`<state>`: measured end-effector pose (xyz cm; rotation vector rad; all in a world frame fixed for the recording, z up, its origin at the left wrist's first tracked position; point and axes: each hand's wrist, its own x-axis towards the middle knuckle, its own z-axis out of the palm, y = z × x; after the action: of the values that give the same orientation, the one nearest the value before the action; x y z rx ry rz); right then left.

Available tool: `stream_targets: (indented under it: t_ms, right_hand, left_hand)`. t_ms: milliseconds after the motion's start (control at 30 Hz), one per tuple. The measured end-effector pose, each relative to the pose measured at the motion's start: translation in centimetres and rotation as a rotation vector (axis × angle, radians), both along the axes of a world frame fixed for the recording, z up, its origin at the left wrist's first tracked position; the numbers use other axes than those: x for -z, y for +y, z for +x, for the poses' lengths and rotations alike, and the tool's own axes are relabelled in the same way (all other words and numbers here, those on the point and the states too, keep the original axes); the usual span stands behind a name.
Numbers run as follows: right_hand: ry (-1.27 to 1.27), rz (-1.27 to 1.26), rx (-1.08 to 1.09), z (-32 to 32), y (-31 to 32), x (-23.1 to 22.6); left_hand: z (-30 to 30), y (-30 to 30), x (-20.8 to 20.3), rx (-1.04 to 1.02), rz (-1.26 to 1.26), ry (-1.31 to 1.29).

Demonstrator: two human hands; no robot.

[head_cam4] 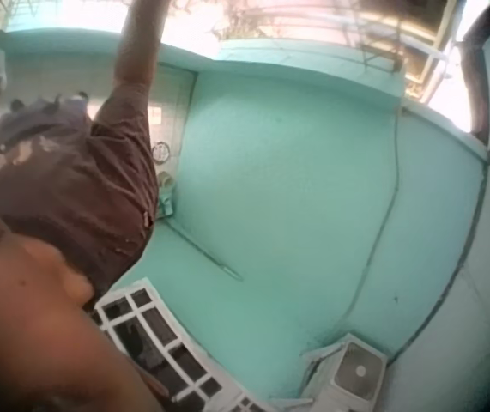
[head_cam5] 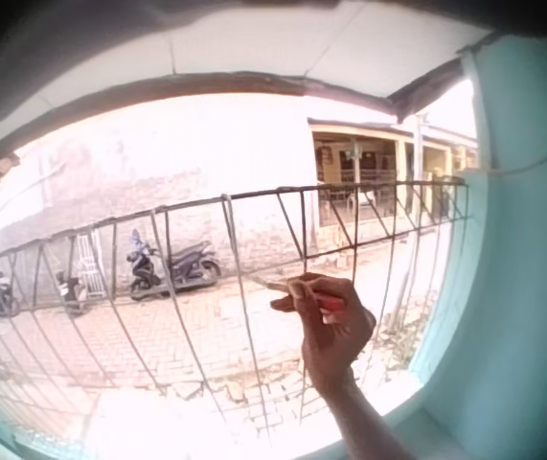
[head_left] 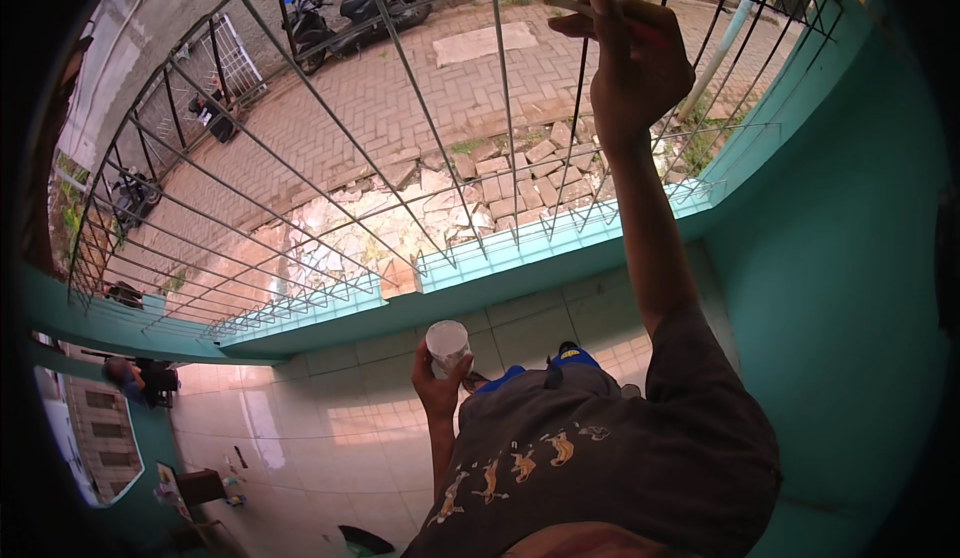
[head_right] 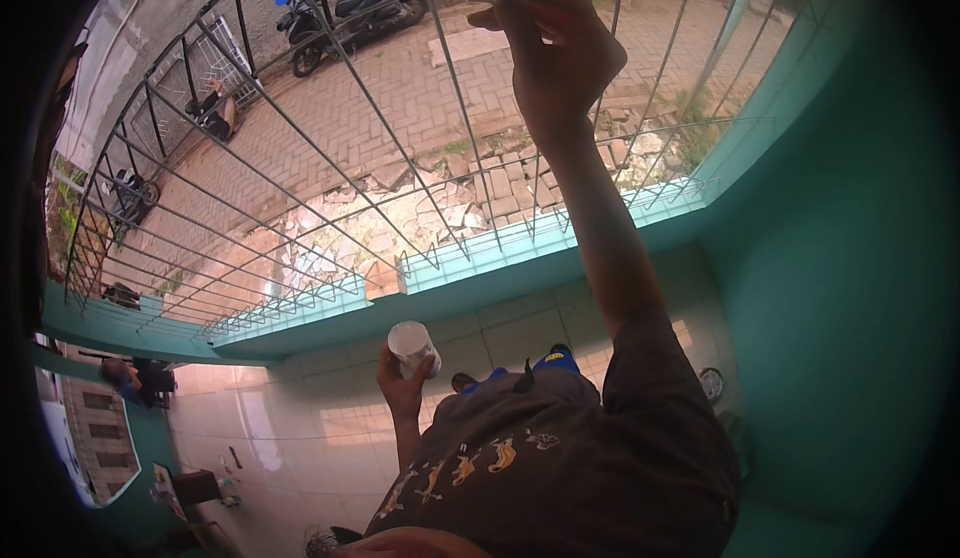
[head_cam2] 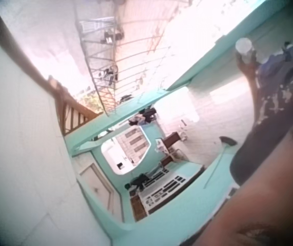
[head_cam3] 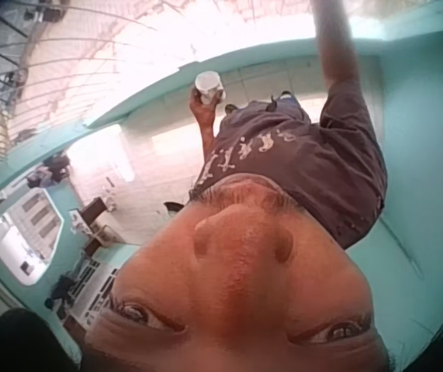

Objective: The person paints a metal railing on a balcony using a paintbrush and a small container of white paint. They repeatedly dip the brush into the container and apply paint to the vertical bars of the railing.

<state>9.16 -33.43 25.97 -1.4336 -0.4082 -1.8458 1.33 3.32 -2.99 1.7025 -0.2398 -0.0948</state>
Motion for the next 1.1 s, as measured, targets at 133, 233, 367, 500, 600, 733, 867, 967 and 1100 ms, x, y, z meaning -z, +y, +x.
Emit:
stream_targets:
  t_ms: [133, 233, 367, 500, 600, 733, 867, 967, 1100]
  right_hand:
    - [0.011, 0.027, 0.055, 0.2, -0.7, -0.4]
    - [-0.055, 0.113, -0.019, -0.2, 0.4, 0.0]
    - [-0.034, 0.111, -0.105, 0.0, 0.9, 0.3]
    - [-0.012, 0.073, -0.002, 0.4, 0.2, -0.1]
    - [-0.093, 0.158, -0.078, -0.9, 0.5, -0.1]
    - [-0.136, 0.246, -0.185, -1.2, 0.2, 0.8]
    - [-0.057, 0.307, -0.12, 0.2, -0.6, 3.7]
    - [-0.114, 0.308, -0.093, -0.3, -1.1, 5.1]
    - [-0.173, 0.28, -0.075, -0.8, -1.5, 4.8]
  left_hand:
    - [0.1, 0.5, 0.3, 0.051, 0.04, -0.009]
    - [0.2, 0.6, 0.1, 0.062, 0.051, 0.007]
    - [0.0, 0.1, -0.5, 0.008, 0.015, -0.021]
    - [-0.1, 0.4, -0.2, 0.004, 0.014, -0.025]
    - [0.0, 0.0, -0.7, 0.001, 0.012, -0.018]
    - [0.0, 0.0, -0.7, 0.002, 0.003, -0.005]
    - [-0.1, -0.2, -0.7, 0.003, 0.014, -0.007]
    - [0.0, -0.3, -0.9, 0.006, 0.011, -0.01]
    - [0.1, -0.2, -0.5, 0.008, 0.012, -0.016]
